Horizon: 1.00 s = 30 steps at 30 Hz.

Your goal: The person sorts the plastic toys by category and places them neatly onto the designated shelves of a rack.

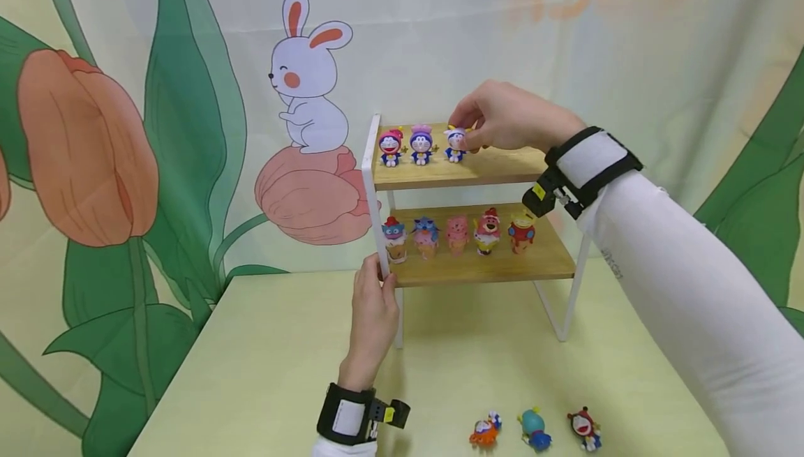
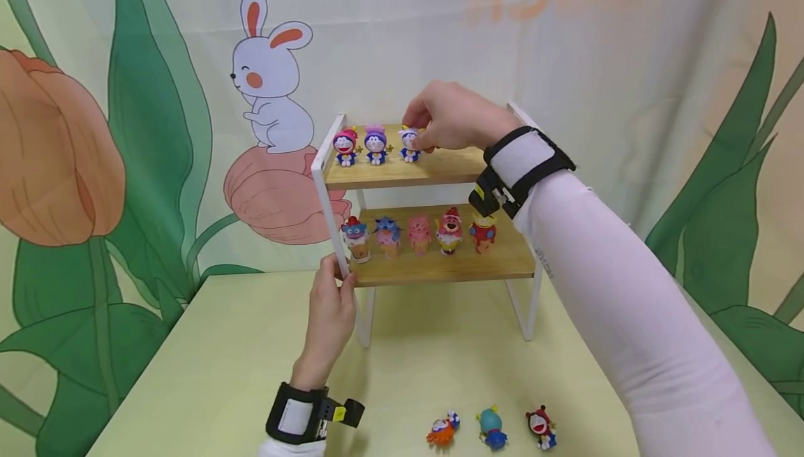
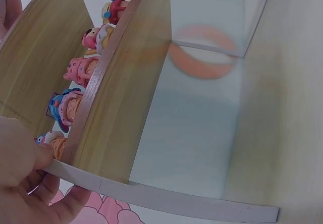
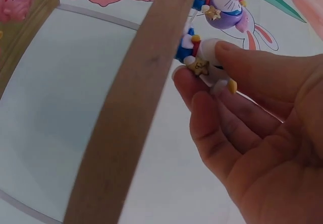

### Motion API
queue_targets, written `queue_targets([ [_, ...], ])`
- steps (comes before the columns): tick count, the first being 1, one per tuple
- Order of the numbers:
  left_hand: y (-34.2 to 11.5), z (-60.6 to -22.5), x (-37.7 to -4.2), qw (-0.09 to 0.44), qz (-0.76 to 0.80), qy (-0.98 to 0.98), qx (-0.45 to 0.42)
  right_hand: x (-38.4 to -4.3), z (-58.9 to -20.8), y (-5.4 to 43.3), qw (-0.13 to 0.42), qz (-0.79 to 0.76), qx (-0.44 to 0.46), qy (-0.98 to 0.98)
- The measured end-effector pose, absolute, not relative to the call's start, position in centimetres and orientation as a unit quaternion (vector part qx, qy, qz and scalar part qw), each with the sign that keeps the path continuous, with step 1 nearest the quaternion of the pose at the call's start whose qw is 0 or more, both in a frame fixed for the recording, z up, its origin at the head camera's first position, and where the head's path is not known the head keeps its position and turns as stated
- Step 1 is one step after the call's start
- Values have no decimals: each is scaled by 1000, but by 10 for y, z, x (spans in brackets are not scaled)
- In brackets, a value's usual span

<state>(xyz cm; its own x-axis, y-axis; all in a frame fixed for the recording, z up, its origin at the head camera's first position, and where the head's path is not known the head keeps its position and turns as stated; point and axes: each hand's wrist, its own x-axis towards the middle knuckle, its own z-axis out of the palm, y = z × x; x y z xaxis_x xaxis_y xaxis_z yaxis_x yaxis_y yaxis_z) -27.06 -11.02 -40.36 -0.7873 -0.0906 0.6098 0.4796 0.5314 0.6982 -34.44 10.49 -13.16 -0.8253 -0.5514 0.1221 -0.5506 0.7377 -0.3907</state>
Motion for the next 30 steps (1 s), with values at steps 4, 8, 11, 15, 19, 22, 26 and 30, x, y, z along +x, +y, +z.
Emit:
queue_targets([
  [4,-109,-402,-271,303,-471,-821,-115,-346,-128,104,20,-204,-305,930],
  [8,-109,-403,-272,304,-474,-817,-122,-350,-126,106,44,-205,-304,929],
  [11,-108,-404,-272,303,-478,-816,-120,-353,-126,106,58,-203,-308,928],
  [15,-109,-403,-275,306,-481,-813,-118,-355,-123,107,65,-205,-309,926],
  [19,-109,-404,-274,300,-484,-813,-119,-357,-125,109,74,-213,-304,926],
  [22,-110,-404,-274,297,-484,-815,-118,-356,-126,111,78,-219,-305,924],
  [26,-110,-403,-274,292,-482,-817,-123,-356,-127,111,80,-231,-303,921],
  [30,-110,-402,-273,294,-483,-816,-118,-356,-127,110,81,-236,-307,919],
])
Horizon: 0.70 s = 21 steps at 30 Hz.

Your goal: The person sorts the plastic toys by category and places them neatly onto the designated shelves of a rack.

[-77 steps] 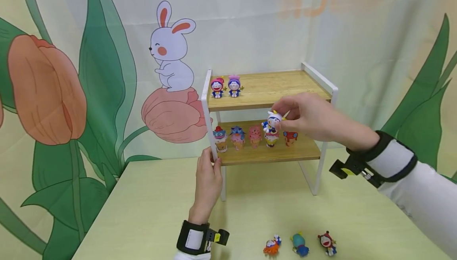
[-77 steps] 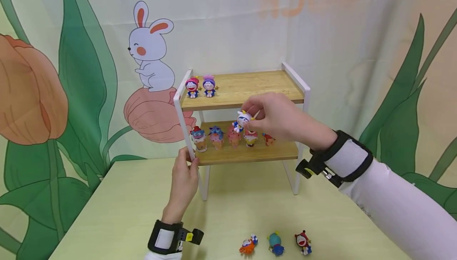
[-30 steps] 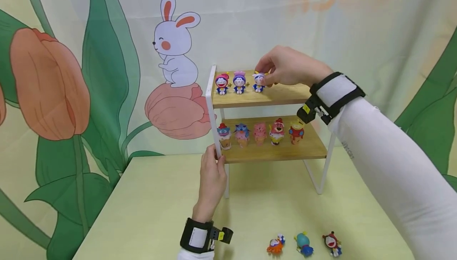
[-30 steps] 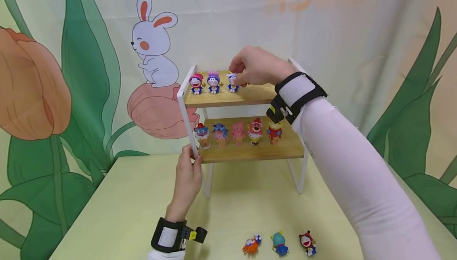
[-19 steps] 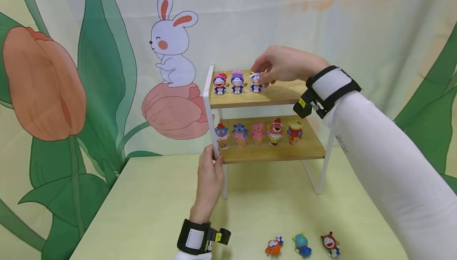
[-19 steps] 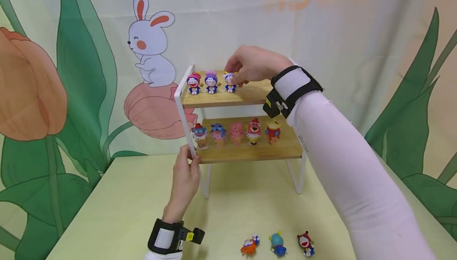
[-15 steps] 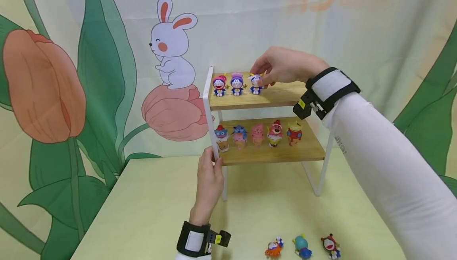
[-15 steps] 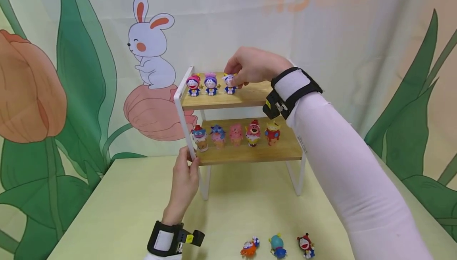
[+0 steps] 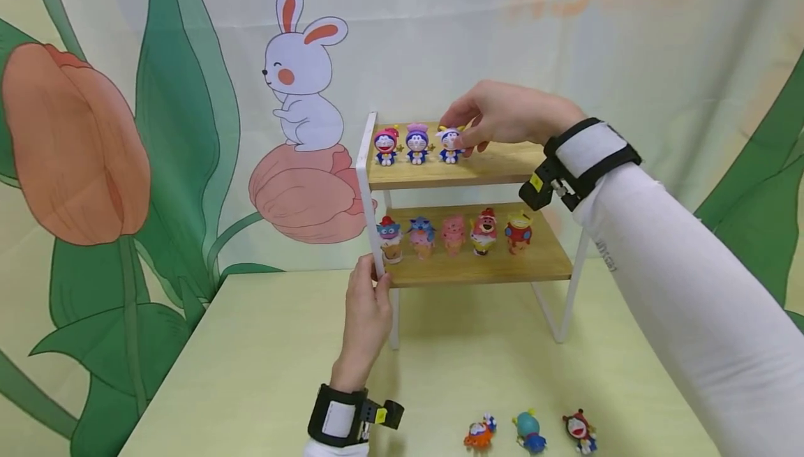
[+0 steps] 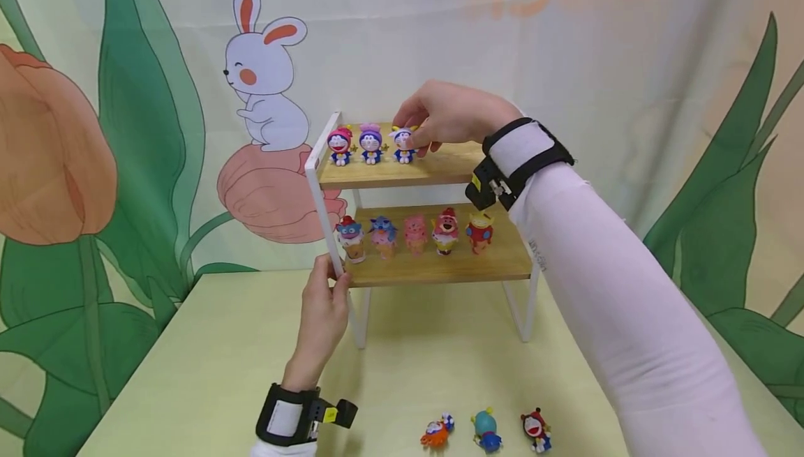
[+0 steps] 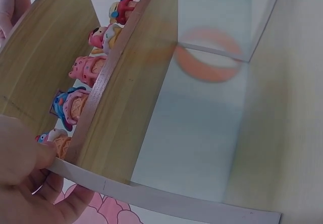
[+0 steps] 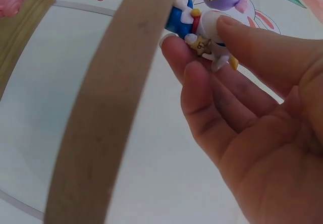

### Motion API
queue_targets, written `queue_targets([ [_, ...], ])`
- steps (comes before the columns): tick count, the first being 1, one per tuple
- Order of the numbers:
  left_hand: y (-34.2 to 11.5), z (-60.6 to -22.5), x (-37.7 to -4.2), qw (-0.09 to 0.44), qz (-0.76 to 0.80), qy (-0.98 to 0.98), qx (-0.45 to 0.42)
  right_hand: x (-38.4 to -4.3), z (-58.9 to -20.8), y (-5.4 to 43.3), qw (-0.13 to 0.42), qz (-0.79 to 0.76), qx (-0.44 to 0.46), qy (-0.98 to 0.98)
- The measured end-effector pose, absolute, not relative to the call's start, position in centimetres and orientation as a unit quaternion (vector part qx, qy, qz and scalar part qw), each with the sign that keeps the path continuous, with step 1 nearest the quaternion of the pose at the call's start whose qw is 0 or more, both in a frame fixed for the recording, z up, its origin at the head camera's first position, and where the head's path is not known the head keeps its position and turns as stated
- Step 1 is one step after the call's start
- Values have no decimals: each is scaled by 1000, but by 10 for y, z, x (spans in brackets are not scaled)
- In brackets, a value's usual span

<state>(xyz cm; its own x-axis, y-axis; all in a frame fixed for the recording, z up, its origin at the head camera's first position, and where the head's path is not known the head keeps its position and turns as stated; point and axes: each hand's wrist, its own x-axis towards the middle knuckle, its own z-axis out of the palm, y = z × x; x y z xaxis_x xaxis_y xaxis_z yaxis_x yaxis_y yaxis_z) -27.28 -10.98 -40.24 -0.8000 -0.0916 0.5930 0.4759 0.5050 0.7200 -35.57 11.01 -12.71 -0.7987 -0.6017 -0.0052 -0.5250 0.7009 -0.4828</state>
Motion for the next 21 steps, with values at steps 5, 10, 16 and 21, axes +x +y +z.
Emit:
queue_targets([
  [5,-111,-401,-272,296,-485,-815,-113,-356,-127,107,80,-231,-312,918],
  [10,-110,-402,-272,299,-484,-814,-115,-357,-128,104,83,-229,-305,921],
  [16,-111,-401,-273,306,-480,-814,-119,-355,-127,101,80,-223,-298,925],
  [21,-111,-402,-273,303,-479,-816,-116,-354,-127,100,77,-223,-300,924],
])
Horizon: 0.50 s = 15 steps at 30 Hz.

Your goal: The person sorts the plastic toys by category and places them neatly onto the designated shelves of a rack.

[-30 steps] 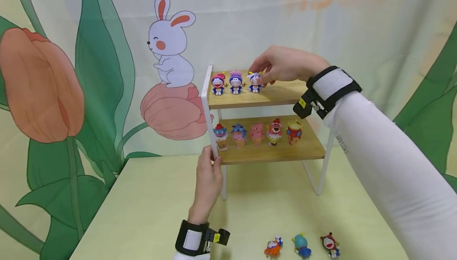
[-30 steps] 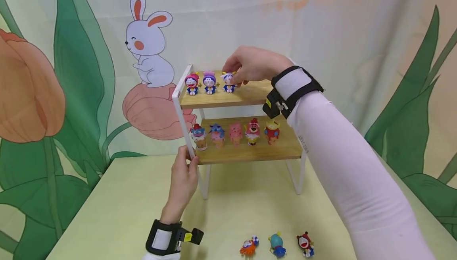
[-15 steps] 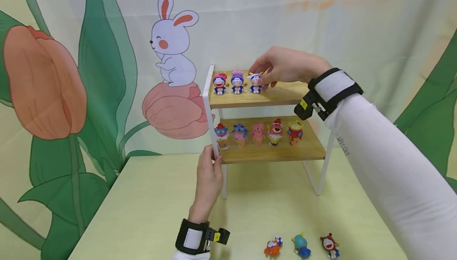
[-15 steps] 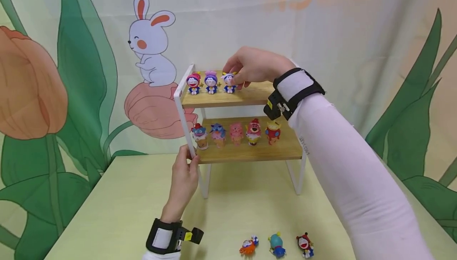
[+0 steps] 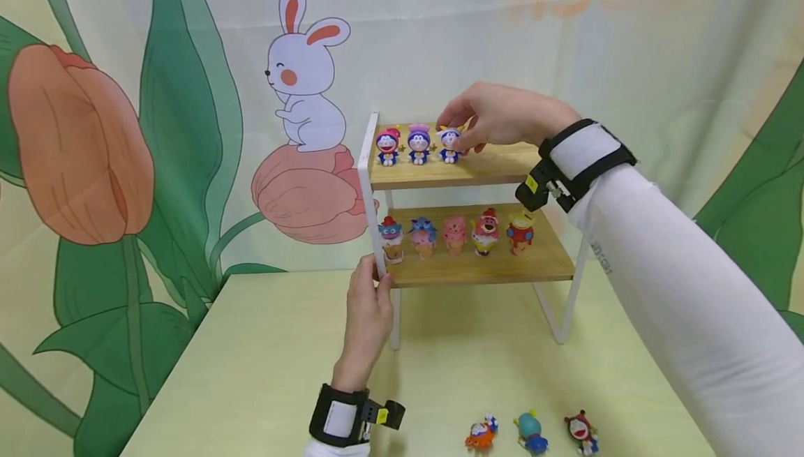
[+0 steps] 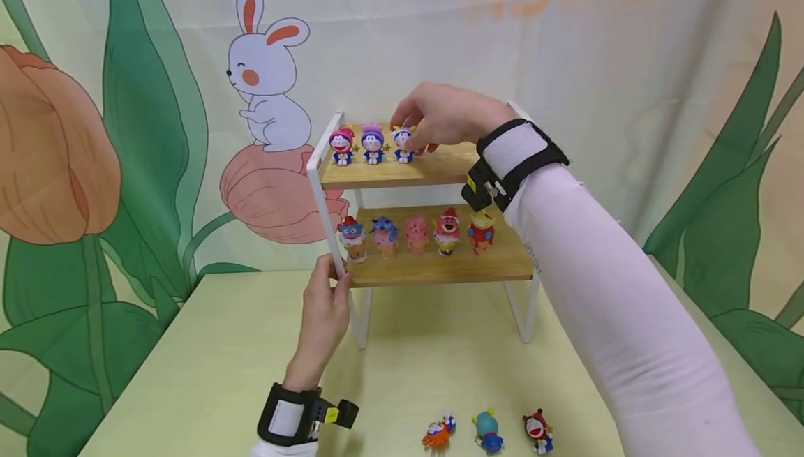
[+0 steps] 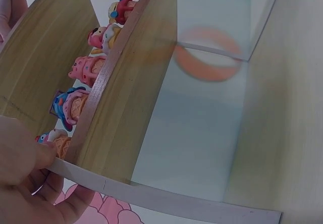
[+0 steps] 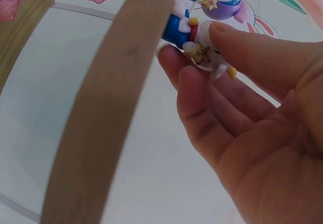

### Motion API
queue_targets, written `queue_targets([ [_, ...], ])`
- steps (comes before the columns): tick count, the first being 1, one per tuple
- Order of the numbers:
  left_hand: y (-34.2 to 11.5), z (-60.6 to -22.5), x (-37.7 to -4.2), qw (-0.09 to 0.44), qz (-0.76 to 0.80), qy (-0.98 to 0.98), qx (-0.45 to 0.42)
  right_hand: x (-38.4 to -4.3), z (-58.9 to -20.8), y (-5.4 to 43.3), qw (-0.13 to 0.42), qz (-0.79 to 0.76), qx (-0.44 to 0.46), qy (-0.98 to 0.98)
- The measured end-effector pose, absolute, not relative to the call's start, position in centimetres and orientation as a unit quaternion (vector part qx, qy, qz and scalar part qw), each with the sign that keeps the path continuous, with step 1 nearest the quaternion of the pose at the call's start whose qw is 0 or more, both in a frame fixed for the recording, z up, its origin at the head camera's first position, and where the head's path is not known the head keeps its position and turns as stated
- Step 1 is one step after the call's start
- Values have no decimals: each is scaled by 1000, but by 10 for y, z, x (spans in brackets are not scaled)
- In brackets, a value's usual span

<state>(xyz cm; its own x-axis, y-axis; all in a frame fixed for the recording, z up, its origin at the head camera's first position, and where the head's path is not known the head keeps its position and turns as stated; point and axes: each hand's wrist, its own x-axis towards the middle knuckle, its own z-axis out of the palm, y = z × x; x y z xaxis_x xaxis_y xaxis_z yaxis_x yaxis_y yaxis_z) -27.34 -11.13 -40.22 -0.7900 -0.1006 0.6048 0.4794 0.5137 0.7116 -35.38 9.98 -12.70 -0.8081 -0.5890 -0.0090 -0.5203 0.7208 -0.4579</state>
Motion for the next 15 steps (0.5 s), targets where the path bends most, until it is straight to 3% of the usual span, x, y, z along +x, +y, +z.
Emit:
queue_targets([
  [9,-109,-401,-273,304,-482,-813,-115,-351,-125,103,94,-245,-298,918],
  [15,-109,-402,-272,305,-479,-816,-109,-346,-126,104,61,-220,-298,927],
])
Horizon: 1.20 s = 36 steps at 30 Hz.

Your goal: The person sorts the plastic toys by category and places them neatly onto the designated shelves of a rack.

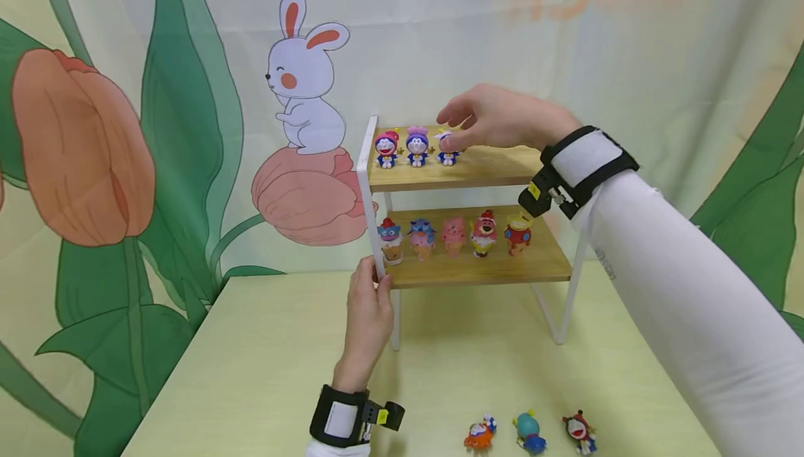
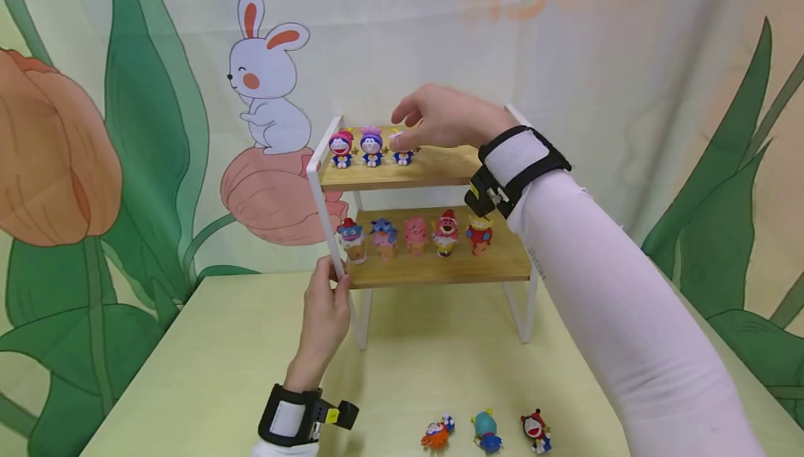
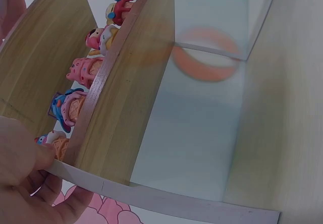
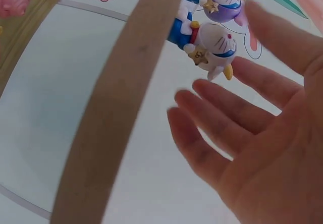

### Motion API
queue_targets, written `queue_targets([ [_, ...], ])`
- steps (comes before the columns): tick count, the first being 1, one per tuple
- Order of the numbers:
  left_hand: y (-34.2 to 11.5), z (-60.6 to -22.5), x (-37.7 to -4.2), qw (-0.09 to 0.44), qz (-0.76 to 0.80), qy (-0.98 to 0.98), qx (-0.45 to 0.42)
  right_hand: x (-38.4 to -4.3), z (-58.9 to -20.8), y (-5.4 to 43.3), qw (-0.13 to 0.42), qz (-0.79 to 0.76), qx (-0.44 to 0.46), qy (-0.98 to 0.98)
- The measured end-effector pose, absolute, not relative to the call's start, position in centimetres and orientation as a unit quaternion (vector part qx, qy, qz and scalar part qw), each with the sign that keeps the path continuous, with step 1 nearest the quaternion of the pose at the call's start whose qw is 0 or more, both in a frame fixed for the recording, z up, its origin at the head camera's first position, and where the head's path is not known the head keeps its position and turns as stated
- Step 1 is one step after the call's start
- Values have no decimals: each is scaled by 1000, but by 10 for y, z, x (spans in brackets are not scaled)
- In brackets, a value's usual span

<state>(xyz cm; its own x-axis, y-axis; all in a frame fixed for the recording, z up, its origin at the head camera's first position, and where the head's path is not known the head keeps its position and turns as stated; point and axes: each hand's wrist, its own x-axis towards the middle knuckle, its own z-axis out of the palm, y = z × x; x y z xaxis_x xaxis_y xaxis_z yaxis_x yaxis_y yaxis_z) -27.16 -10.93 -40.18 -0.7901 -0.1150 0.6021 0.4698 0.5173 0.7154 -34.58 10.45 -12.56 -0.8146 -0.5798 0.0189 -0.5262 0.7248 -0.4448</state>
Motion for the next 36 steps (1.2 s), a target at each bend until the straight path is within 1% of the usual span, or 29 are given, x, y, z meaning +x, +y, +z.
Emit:
queue_targets([
  [9,-109,-405,-273,306,-475,-818,-110,-322,-130,111,-1,-202,-278,939],
  [20,-109,-405,-274,307,-478,-816,-108,-283,-139,120,-109,-196,-344,912],
  [27,-108,-405,-273,311,-474,-816,-110,-260,-167,127,-181,-224,-372,883],
  [30,-108,-405,-271,309,-474,-818,-106,-251,-179,130,-189,-228,-392,871],
  [36,-108,-404,-273,305,-477,-818,-107,-236,-204,137,-184,-221,-410,866],
])
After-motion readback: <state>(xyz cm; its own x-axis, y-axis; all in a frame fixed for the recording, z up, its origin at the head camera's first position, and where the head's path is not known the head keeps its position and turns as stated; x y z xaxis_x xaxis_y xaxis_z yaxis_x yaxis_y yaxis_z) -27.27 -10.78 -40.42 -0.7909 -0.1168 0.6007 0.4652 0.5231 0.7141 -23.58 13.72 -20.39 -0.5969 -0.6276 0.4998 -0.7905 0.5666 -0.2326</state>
